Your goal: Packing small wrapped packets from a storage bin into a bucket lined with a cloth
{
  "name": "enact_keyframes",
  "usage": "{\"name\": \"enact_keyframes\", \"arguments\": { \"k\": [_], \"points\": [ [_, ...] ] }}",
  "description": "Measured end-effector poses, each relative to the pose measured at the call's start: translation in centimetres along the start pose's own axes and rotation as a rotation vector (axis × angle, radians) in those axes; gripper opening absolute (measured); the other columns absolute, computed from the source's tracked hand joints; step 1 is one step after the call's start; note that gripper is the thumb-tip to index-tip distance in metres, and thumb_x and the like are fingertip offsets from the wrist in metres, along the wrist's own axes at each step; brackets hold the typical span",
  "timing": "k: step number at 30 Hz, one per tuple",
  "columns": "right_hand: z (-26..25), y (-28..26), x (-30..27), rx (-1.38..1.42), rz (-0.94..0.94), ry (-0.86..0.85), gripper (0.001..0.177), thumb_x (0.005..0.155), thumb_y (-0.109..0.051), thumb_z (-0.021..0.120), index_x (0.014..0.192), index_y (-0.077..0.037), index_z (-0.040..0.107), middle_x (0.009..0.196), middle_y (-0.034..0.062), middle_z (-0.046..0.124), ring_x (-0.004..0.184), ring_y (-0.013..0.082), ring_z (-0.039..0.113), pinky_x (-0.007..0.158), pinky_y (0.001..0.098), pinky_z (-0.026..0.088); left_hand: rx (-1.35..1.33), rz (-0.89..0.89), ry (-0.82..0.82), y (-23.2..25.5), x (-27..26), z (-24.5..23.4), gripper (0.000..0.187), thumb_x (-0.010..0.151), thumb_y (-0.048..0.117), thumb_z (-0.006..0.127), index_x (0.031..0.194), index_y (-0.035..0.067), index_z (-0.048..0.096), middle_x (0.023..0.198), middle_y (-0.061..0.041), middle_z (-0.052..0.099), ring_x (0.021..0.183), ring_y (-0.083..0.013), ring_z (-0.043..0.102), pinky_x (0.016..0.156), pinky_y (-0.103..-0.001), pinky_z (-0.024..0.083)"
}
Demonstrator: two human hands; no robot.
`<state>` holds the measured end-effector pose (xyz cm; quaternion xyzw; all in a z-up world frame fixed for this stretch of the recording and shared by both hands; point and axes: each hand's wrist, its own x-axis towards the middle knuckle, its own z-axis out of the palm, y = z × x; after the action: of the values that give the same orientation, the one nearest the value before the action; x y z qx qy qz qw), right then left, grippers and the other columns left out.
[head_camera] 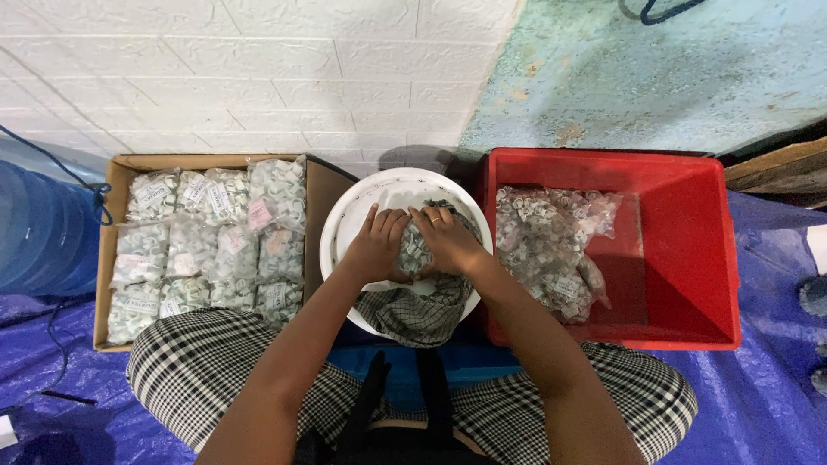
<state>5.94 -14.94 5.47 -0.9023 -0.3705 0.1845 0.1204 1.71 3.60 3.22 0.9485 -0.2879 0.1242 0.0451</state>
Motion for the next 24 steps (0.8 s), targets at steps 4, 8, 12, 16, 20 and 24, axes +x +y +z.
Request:
{"name": "enact_keyframes", "arguments": {
  "k": [4, 8, 12, 16, 20, 24],
  "points": [
    [0.2, -0.9, -0.7, -0.151, -0.1, 0.223, 0.1, 0.057, -0.048, 0.08, 0.132, -0.003, 0.03, 0.118, 0.0182, 0.039, 0.114, 0.0355, 0.039, 0.09, 0.0485, 0.043, -0.068, 0.012, 0.096, -1.1, 0.1, 0.4, 0.092, 0.051, 0.065, 0.066, 0.118, 0.007, 0.042, 0.115, -0.01, 0.048, 0.107, -0.0281, 0.05, 0.107, -0.049, 0.028],
    [0.3, -1.5, -0.5, -0.526, -0.137, 0.743, 0.063, 0.069, -0.04, 0.068, 0.122, -0.013, 0.048, 0.105, 0.0067, 0.046, 0.094, 0.0202, 0.046, 0.079, 0.0334, 0.045, -0.041, 0.048, 0.288, -1.6, 1.2, -1.7, 0.072, 0.058, 0.059, 0.072, 0.102, 0.008, 0.046, 0.11, -0.01, 0.049, 0.096, -0.0284, 0.052, 0.093, -0.047, 0.041],
    [0.2, -1.3, 0.1, -0.59, -0.164, 0.999, 0.036, 0.077, -0.018, 0.065, 0.112, -0.013, 0.058, 0.095, 0.0081, 0.049, 0.086, 0.0228, 0.046, 0.076, 0.0345, 0.046, -0.035, 0.035, 0.181, -1.6, 2.9, -5.4, 0.062, 0.062, 0.04, 0.075, 0.103, 0.007, 0.041, 0.108, -0.01, 0.048, 0.092, -0.0277, 0.049, 0.084, -0.041, 0.041],
    [-0.3, -1.9, -1.7, -0.483, -0.134, 0.813, 0.074, 0.053, -0.031, 0.083, 0.117, -0.012, 0.052, 0.099, 0.0064, 0.049, 0.087, 0.022, 0.048, 0.075, 0.0348, 0.045, -0.019, -0.054, 0.014, -0.5, 2.5, -5.6, 0.062, 0.066, 0.039, 0.074, 0.11, 0.007, 0.045, 0.099, -0.009, 0.053, 0.091, -0.0259, 0.05, 0.084, -0.039, 0.041],
    [-2.1, -2.1, -2.9, 0.055, -0.103, 0.462, 0.062, 0.065, -0.018, 0.075, 0.117, -0.007, 0.045, 0.095, 0.0073, 0.047, 0.086, 0.0287, 0.049, 0.07, 0.0404, 0.044, 0.046, -0.071, -0.166, 0.6, 2.4, -6.3, 0.053, 0.069, 0.043, 0.068, 0.108, 0.012, 0.05, 0.095, -0.004, 0.052, 0.085, -0.0213, 0.05, 0.074, -0.034, 0.041],
    [-5.5, -3.5, -2.8, 0.148, -0.017, 0.35, 0.07, 0.072, -0.009, 0.068, 0.133, -0.002, 0.034, 0.127, 0.0193, 0.039, 0.117, 0.0392, 0.041, 0.082, 0.0442, 0.048, 0.1, -0.064, -0.099, 0.9, 2.5, -7.0, 0.041, 0.068, 0.034, 0.072, 0.099, 0.012, 0.057, 0.092, -0.003, 0.05, 0.085, -0.0206, 0.049, 0.077, -0.034, 0.041]
  ]
}}
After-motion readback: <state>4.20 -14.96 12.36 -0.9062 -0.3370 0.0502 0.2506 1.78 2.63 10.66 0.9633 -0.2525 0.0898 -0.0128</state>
